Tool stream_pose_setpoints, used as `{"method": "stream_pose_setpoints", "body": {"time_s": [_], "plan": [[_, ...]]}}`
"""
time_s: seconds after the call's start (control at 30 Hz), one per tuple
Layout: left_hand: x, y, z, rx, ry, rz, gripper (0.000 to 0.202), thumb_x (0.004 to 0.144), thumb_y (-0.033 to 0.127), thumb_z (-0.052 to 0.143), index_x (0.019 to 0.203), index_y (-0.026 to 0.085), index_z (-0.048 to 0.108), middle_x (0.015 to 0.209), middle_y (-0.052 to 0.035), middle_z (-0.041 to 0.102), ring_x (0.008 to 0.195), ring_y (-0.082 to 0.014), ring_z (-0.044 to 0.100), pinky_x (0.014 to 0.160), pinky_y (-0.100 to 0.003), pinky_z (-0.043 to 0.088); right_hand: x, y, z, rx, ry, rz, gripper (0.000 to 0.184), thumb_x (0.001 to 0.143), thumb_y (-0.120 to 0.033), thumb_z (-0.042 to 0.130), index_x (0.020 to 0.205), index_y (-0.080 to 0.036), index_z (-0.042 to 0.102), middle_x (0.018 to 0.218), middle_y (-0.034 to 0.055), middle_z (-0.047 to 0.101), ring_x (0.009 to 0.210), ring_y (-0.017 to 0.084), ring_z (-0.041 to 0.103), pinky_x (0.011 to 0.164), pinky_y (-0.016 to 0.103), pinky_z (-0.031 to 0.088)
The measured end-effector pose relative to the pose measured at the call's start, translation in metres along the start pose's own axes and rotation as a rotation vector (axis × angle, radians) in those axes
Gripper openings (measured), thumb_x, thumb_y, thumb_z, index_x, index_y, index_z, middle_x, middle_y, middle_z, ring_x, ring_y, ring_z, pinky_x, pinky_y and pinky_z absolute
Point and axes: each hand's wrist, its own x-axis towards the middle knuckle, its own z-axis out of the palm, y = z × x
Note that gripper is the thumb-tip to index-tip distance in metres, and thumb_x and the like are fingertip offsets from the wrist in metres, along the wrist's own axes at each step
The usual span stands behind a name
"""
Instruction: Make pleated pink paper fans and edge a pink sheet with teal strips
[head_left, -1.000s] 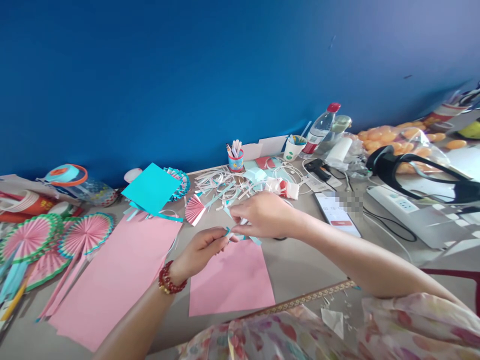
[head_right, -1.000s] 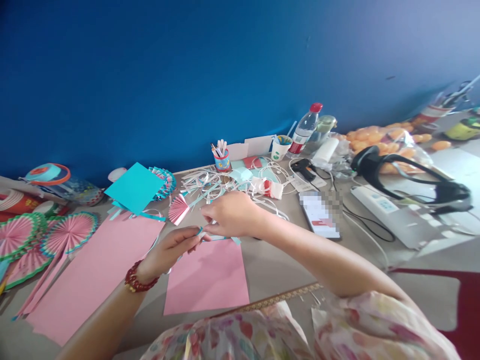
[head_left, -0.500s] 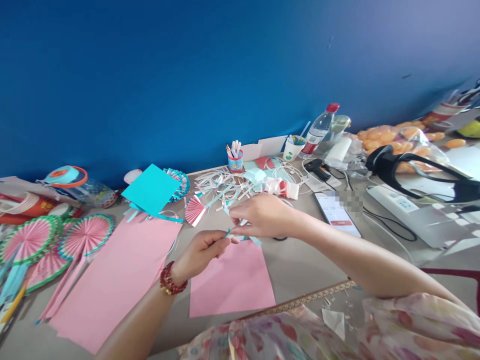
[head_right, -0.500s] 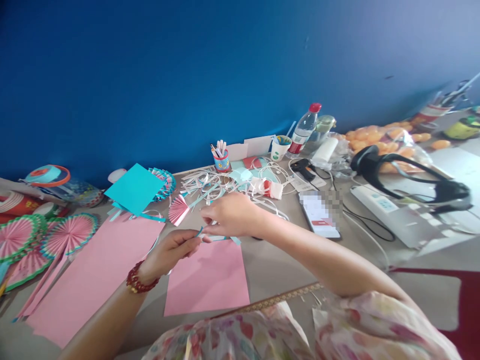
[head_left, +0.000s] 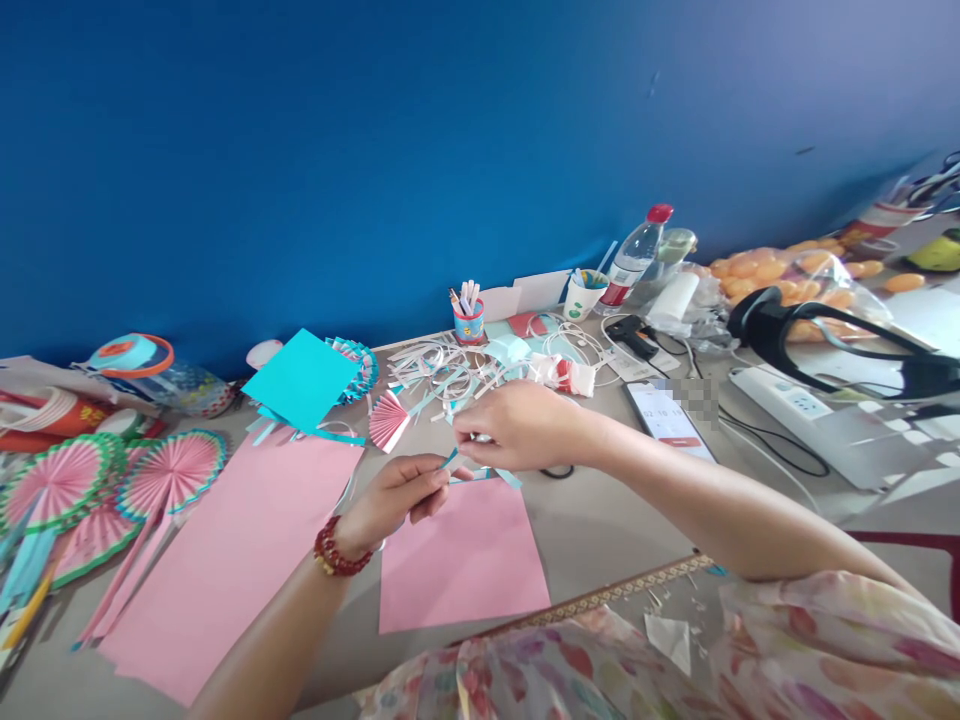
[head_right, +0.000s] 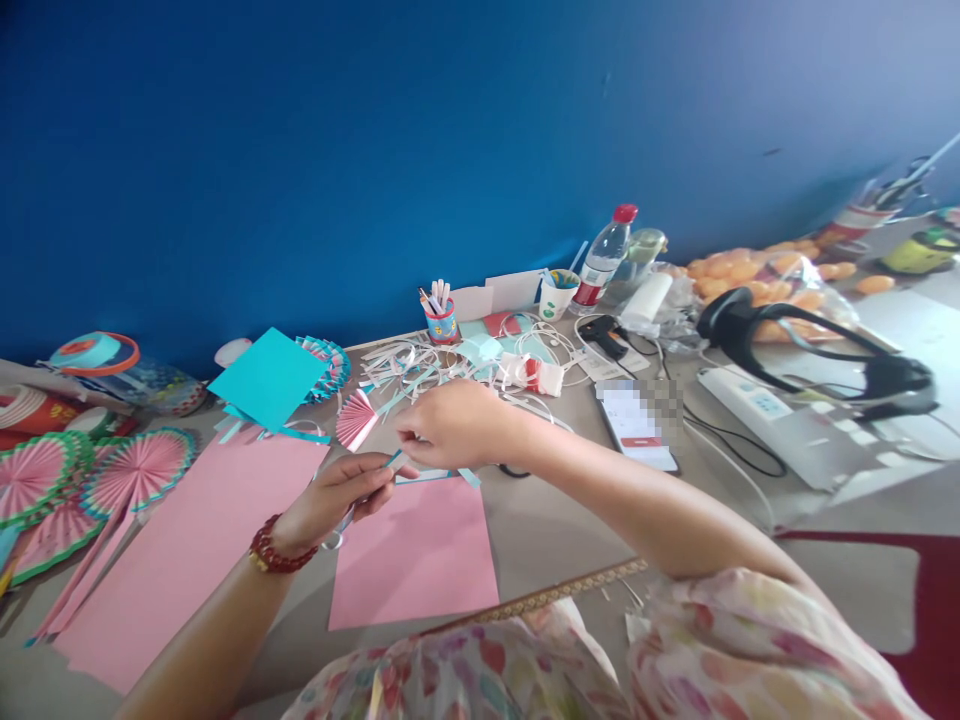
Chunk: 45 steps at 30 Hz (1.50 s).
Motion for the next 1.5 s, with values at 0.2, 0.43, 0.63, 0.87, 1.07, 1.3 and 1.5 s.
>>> {"method": "stream_pose_setpoints", "body": {"time_s": [0.2,0.43,0.63,0.87,1.07,1.3,1.5], "plan": [[-0.002,0.003,0.000,-0.093,-0.046,-0.007,0.040,0.094,0.039,0.052,0.120,0.011,0.064,0.054,0.0067,0.038,0.047,-0.0065,0.028,0.046,-0.022,0.017,0.001,0.003,0.001,0.077,-0.006,-0.012,0.015,0.085,-0.035,0.064,0.079,-0.022,0.067,0.072,-0.0017,0.066,0.067,0.013,0.053,0.056,0.024,0.020],[-0.003,0.002,-0.001,-0.071,-0.115,0.024,0.038,0.095,0.037,0.050,0.118,0.009,0.062,0.053,0.0063,0.043,0.043,-0.0058,0.027,0.043,-0.022,0.018,0.001,0.004,0.001,0.127,-0.051,-0.003,0.016,0.085,-0.037,0.067,0.083,-0.021,0.069,0.076,-0.0008,0.067,0.070,0.014,0.057,0.057,0.024,0.022],[-0.004,0.005,0.000,-0.050,-0.114,0.042,0.042,0.095,0.038,0.049,0.123,0.008,0.060,0.051,0.0074,0.041,0.043,-0.0059,0.027,0.044,-0.022,0.020,-0.002,0.006,0.004,0.189,-0.100,0.000,0.011,0.091,-0.028,0.057,0.091,-0.023,0.068,0.081,-0.0009,0.071,0.072,0.014,0.060,0.058,0.023,0.026],[-0.005,0.004,-0.002,0.101,-0.102,0.071,0.038,0.096,0.033,0.044,0.121,0.010,0.061,0.052,0.0073,0.042,0.044,-0.0068,0.032,0.047,-0.022,0.026,-0.008,0.004,0.008,0.212,-0.100,0.025,0.012,0.092,-0.028,0.055,0.097,-0.023,0.066,0.086,-0.0003,0.071,0.072,0.014,0.060,0.059,0.023,0.028],[-0.001,0.020,0.004,0.494,0.044,0.173,0.023,0.094,0.028,0.047,0.089,0.016,0.066,0.072,-0.0003,0.062,0.065,-0.0117,0.057,0.061,-0.022,0.042,-0.007,-0.001,0.012,0.098,-0.058,0.062,0.011,0.089,-0.021,0.055,0.090,-0.022,0.066,0.083,0.0000,0.070,0.071,0.014,0.058,0.058,0.024,0.024],[0.006,0.028,0.017,0.754,0.284,0.273,0.024,0.094,0.024,0.048,0.084,0.018,0.068,0.073,-0.0004,0.068,0.069,-0.0132,0.062,0.061,-0.022,0.041,-0.007,-0.008,0.016,0.006,-0.026,0.062,0.011,0.089,-0.023,0.055,0.084,-0.020,0.064,0.076,0.0005,0.067,0.068,0.014,0.056,0.057,0.025,0.022],[0.004,0.025,0.020,0.633,0.342,0.294,0.031,0.094,0.022,0.046,0.068,0.017,0.061,0.061,0.0017,0.061,0.059,-0.0105,0.057,0.061,-0.021,0.040,-0.011,-0.011,0.029,-0.038,0.101,0.085,0.013,0.091,-0.025,0.053,0.085,-0.020,0.063,0.077,-0.0003,0.068,0.065,0.013,0.056,0.053,0.026,0.020]]}}
